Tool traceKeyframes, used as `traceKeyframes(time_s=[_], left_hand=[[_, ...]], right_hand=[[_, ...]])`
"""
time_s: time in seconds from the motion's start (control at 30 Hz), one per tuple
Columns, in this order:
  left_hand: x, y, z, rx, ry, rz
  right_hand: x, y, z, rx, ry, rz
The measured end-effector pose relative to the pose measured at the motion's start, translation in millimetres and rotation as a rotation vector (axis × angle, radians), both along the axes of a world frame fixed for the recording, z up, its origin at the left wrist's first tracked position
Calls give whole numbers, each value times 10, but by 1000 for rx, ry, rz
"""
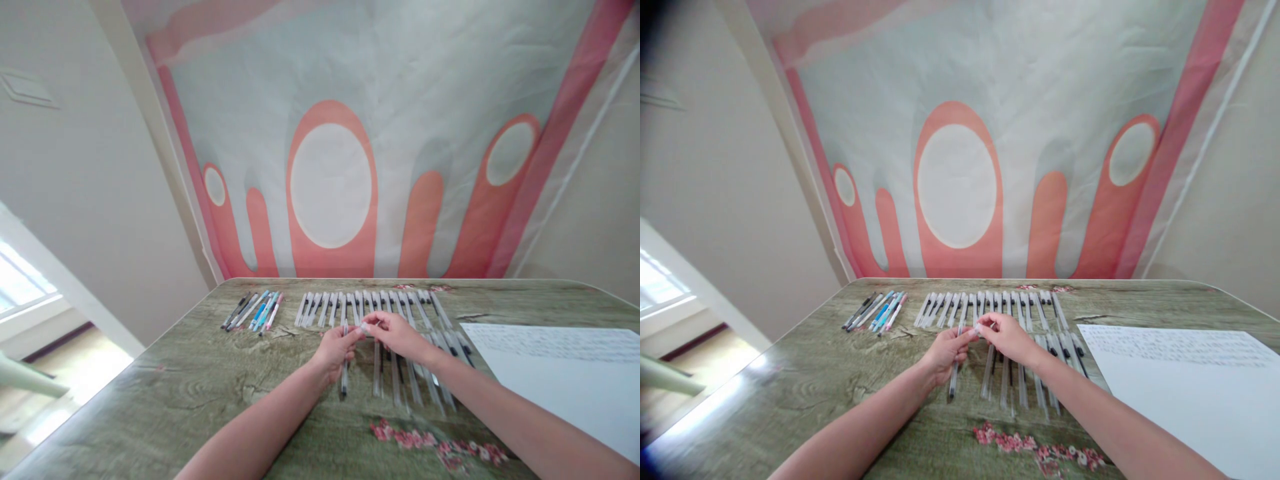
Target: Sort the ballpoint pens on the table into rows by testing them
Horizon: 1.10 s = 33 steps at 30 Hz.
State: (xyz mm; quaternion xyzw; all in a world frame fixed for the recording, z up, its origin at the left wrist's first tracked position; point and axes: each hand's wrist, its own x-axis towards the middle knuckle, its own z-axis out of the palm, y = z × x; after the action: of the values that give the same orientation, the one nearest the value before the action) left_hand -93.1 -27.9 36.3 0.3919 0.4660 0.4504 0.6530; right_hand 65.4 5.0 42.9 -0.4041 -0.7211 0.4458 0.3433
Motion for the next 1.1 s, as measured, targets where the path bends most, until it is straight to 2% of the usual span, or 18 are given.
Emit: traceKeyframes(time_s=[0.07,0.13,0.33,0.47,0.83,1.1], left_hand=[[4,0,-13,6,38,25],[11,-8,-21,12,75,26],[32,-16,-56,21,168,-2],[40,5,-106,50,189,36],[48,8,-155,65,192,8],[24,17,-182,76,239,-53]], right_hand=[[14,9,9,160,-29,8],[29,21,21,234,-56,19],[46,85,-1,153,-69,28],[60,132,-59,146,-101,-1],[85,123,-93,369,-384,-72],[82,102,-101,405,-459,-64]])
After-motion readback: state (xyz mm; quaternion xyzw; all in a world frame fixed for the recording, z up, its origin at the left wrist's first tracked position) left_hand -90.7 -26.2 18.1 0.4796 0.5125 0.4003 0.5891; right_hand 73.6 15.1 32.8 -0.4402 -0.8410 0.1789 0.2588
